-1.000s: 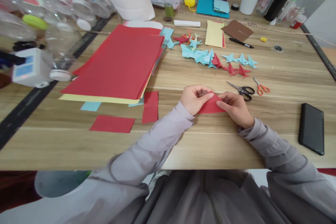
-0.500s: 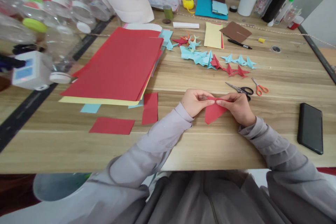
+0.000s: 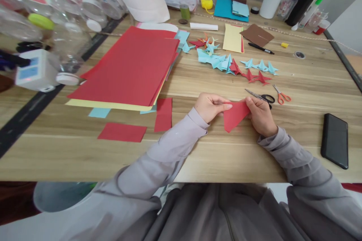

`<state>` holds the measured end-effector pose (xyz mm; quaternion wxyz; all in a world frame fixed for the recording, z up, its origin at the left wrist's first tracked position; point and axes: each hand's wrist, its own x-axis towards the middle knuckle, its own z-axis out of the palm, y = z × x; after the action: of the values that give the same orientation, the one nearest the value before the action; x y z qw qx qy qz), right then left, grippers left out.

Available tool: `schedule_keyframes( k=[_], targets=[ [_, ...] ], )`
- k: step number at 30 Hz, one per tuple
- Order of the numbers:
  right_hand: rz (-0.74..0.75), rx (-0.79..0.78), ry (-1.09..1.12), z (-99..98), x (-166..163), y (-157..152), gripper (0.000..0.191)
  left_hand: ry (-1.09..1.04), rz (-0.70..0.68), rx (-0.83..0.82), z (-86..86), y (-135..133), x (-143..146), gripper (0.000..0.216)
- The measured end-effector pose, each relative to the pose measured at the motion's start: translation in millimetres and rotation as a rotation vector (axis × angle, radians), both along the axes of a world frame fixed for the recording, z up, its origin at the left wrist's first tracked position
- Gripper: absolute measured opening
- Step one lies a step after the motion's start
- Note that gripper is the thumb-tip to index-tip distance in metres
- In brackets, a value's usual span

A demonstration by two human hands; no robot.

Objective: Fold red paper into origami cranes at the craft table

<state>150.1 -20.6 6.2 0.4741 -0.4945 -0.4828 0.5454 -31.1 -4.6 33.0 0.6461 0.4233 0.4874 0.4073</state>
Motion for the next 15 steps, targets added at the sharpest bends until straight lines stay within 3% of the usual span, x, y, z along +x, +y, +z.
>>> schedule_keyframes(
  k=[11,15],
  targets=[
    [0.123,0.049,-0.199,14.2,-0.9,-3.4,0.028,0.020,-0.085,0.004,-5.5,-3.7,1.9,0.020],
    [0.117,0.023,-0.158,12.5,0.3,-3.6,0.026,0.053,-0.083,0.126,-6.9,-3.2,0.5,0.025]
  ],
)
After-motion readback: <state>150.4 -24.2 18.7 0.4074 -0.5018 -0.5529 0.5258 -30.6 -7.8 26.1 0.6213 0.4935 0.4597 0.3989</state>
